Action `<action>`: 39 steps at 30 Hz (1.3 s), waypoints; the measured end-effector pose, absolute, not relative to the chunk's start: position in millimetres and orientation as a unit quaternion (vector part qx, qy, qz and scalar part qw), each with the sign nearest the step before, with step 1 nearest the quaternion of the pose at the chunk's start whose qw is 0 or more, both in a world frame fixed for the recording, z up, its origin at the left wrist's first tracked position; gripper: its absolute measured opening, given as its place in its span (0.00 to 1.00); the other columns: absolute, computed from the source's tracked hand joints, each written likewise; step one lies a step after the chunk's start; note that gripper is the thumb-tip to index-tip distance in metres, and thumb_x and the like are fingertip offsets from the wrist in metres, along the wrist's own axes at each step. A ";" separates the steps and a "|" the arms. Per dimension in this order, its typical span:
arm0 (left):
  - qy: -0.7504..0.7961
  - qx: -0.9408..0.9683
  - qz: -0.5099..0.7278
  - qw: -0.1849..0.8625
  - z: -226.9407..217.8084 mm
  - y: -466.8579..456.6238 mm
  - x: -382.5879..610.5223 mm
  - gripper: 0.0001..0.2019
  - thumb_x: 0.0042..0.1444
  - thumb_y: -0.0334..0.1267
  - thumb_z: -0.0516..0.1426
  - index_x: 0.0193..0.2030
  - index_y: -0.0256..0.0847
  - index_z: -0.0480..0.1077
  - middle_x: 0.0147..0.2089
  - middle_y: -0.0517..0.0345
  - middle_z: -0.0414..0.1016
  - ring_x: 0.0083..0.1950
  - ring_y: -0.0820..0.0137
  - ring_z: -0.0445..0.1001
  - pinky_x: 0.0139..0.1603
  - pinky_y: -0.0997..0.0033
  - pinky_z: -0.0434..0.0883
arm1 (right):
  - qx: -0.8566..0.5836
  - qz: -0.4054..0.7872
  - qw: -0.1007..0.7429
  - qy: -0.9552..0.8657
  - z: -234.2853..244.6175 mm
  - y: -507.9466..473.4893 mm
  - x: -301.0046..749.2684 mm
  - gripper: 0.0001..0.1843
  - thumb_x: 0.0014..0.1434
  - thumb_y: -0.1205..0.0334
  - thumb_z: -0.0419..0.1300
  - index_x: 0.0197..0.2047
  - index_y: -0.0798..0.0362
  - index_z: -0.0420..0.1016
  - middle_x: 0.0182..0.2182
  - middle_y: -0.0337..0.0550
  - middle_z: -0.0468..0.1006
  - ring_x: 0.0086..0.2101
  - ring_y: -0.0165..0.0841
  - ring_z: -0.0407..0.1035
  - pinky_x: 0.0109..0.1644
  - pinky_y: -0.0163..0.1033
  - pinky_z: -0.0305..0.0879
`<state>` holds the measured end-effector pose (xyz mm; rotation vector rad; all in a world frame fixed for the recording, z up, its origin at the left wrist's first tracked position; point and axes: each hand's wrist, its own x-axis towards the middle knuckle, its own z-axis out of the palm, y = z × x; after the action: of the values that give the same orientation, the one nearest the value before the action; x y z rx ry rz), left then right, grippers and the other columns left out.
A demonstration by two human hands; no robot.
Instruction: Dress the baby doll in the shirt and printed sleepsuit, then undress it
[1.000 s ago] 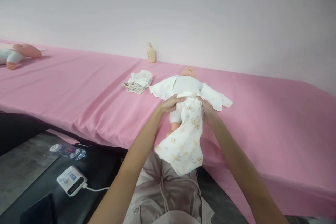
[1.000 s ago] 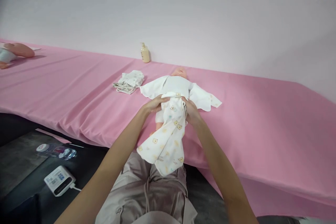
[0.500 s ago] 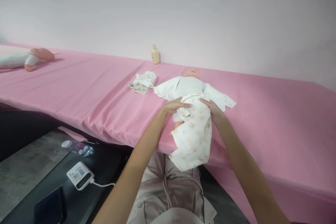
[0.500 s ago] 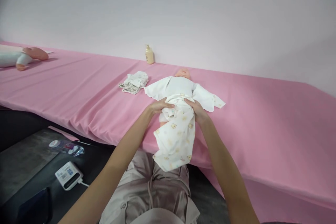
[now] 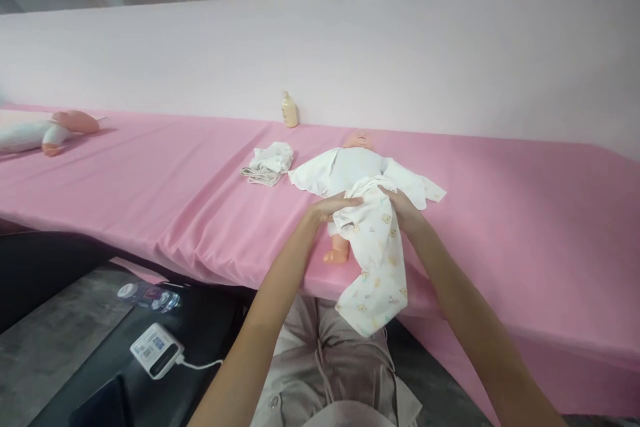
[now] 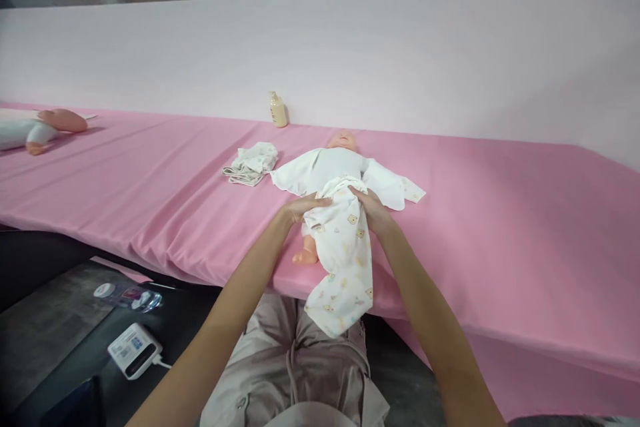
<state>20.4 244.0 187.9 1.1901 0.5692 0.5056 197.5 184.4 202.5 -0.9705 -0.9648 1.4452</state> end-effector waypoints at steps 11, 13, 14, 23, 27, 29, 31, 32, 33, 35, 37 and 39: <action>0.191 0.378 0.313 0.850 179.1 250.3 34.3 0.18 0.61 0.36 0.49 0.55 0.29 0.66 0.44 0.44 0.77 0.46 0.61 0.76 0.55 0.62 0.69 | -0.425 0.626 0.410 -0.509 207.1 170.7 204.2 0.28 0.44 0.61 0.69 0.49 0.52 0.71 0.43 0.46 0.78 0.41 0.39 0.74 0.46 0.43 0.71; 0.202 0.394 0.325 0.836 182.6 246.9 34.5 0.18 0.60 0.36 0.51 0.55 0.29 0.66 0.44 0.45 0.77 0.46 0.62 0.76 0.55 0.63 0.69 | -0.398 0.617 0.489 -0.472 204.3 175.7 201.8 0.24 0.47 0.60 0.67 0.48 0.53 0.71 0.43 0.45 0.78 0.42 0.39 0.73 0.47 0.43 0.71; 0.209 0.406 0.326 0.828 184.4 244.9 34.1 0.18 0.59 0.35 0.53 0.55 0.29 0.66 0.44 0.45 0.77 0.45 0.62 0.76 0.54 0.63 0.69 | -0.388 0.611 0.520 -0.454 203.0 178.4 200.0 0.22 0.48 0.60 0.65 0.47 0.53 0.71 0.43 0.45 0.78 0.42 0.39 0.73 0.48 0.43 0.71; 0.221 0.424 0.311 0.822 177.7 244.6 29.7 0.16 0.55 0.31 0.56 0.50 0.28 0.69 0.41 0.44 0.78 0.44 0.60 0.77 0.54 0.59 0.69 | -0.457 0.575 0.510 -0.448 202.9 178.6 190.9 0.19 0.52 0.55 0.63 0.46 0.54 0.72 0.42 0.46 0.78 0.41 0.38 0.73 0.47 0.42 0.71; 0.165 0.366 0.334 0.853 177.2 246.5 35.1 0.17 0.60 0.37 0.50 0.49 0.26 0.70 0.40 0.42 0.78 0.45 0.59 0.76 0.55 0.59 0.68 | -0.458 0.617 0.371 -0.522 207.8 171.9 196.2 0.27 0.41 0.61 0.71 0.46 0.54 0.73 0.40 0.46 0.79 0.42 0.40 0.73 0.46 0.43 0.71; 0.157 0.362 0.331 0.857 179.1 246.1 36.5 0.17 0.60 0.39 0.50 0.49 0.27 0.70 0.39 0.44 0.78 0.43 0.61 0.77 0.54 0.61 0.68 | -0.427 0.626 0.389 -0.524 208.1 171.0 198.0 0.30 0.39 0.64 0.71 0.48 0.52 0.71 0.41 0.44 0.78 0.43 0.40 0.72 0.46 0.43 0.70; 0.170 0.365 0.311 0.861 180.6 246.0 36.1 0.17 0.61 0.40 0.49 0.48 0.28 0.70 0.34 0.47 0.79 0.37 0.63 0.78 0.50 0.64 0.70 | -0.399 0.629 0.445 -0.497 207.1 171.4 197.6 0.28 0.41 0.64 0.70 0.48 0.52 0.71 0.41 0.44 0.78 0.42 0.39 0.73 0.46 0.43 0.70; 0.181 0.369 0.297 0.862 180.7 246.1 35.4 0.17 0.61 0.40 0.49 0.46 0.28 0.71 0.31 0.49 0.78 0.33 0.65 0.77 0.46 0.65 0.71 | -0.390 0.632 0.467 -0.480 206.6 171.8 196.4 0.25 0.42 0.62 0.69 0.46 0.53 0.72 0.39 0.44 0.79 0.41 0.39 0.73 0.46 0.43 0.70; 0.193 0.372 0.281 0.863 180.4 246.4 34.5 0.17 0.61 0.40 0.49 0.44 0.29 0.72 0.27 0.50 0.77 0.29 0.67 0.76 0.44 0.66 0.72 | -0.382 0.635 0.483 -0.466 206.0 172.1 194.7 0.22 0.44 0.60 0.68 0.44 0.54 0.73 0.37 0.45 0.79 0.39 0.39 0.73 0.45 0.43 0.71; 0.207 0.374 0.268 0.864 178.9 247.3 33.0 0.17 0.61 0.40 0.48 0.43 0.29 0.72 0.24 0.52 0.76 0.26 0.68 0.74 0.41 0.66 0.72 | -0.375 0.638 0.498 -0.453 205.3 171.8 190.4 0.19 0.46 0.55 0.66 0.41 0.55 0.73 0.32 0.44 0.79 0.36 0.38 0.74 0.44 0.44 0.71; 0.199 0.368 0.289 0.861 177.5 248.2 32.5 0.16 0.60 0.40 0.49 0.44 0.29 0.71 0.28 0.51 0.77 0.30 0.65 0.76 0.45 0.64 0.71 | -0.380 0.628 0.510 -0.448 205.0 170.2 186.9 0.19 0.48 0.51 0.65 0.41 0.53 0.73 0.32 0.43 0.79 0.36 0.39 0.73 0.43 0.44 0.71; 0.173 0.362 0.322 0.858 177.9 249.2 33.3 0.18 0.58 0.43 0.51 0.46 0.30 0.70 0.35 0.48 0.78 0.39 0.61 0.76 0.51 0.60 0.68 | -0.382 0.616 0.517 -0.456 205.6 167.9 186.1 0.22 0.47 0.49 0.64 0.43 0.52 0.72 0.34 0.44 0.78 0.39 0.40 0.73 0.43 0.46 0.71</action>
<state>33.3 249.2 177.9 0.7596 0.3624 0.6767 186.1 167.9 205.6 -0.9174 -1.0935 1.4783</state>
